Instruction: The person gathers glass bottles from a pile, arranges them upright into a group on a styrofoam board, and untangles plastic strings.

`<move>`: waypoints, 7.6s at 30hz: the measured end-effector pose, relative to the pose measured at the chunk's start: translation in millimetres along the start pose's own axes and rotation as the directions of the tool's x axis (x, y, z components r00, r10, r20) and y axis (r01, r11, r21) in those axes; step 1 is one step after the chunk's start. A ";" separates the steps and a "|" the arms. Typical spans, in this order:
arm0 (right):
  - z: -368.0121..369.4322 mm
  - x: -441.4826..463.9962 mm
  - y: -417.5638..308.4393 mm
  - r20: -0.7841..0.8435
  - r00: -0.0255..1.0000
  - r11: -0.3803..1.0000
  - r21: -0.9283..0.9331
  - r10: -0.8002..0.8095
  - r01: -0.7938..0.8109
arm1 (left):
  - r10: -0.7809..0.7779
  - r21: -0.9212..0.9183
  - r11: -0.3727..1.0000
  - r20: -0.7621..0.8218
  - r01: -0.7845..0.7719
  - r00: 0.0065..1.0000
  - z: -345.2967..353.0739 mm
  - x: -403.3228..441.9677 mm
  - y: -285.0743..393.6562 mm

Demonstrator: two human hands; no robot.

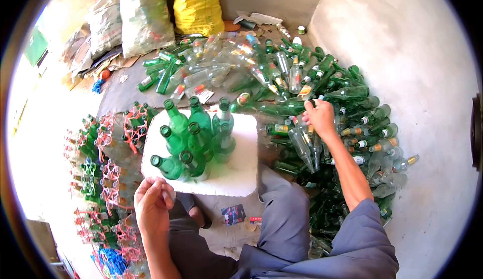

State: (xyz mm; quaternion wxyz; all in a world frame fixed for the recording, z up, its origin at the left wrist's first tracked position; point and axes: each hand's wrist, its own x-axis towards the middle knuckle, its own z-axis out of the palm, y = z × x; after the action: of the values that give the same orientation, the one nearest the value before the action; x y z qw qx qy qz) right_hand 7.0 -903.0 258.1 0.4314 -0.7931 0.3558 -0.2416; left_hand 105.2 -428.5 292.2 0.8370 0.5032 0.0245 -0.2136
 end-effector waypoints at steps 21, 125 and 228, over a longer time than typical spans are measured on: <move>51.2 -145.9 -130.4 0.503 0.776 0.863 -0.107 -0.381 0.493 | -0.017 0.023 1.000 0.010 0.016 1.000 -10.8 10.4 -4.6; 83.1 -375.6 200.5 0.374 0.847 0.925 -0.115 0.378 -0.362 | -0.305 0.375 0.668 -0.651 0.643 0.695 -319.2 -339.7 -276.4; 72.6 -168.5 -22.1 0.623 0.782 0.813 -0.446 -0.018 0.374 | -0.419 -0.409 0.779 -0.903 0.476 -0.090 -238.3 -448.1 -323.1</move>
State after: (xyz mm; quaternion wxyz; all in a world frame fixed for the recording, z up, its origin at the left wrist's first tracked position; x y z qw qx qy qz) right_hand -41.2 -727.3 227.1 0.2463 -0.9507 0.1683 0.0843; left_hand -383.5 -206.2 20.7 0.4665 0.4900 0.7308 -0.0906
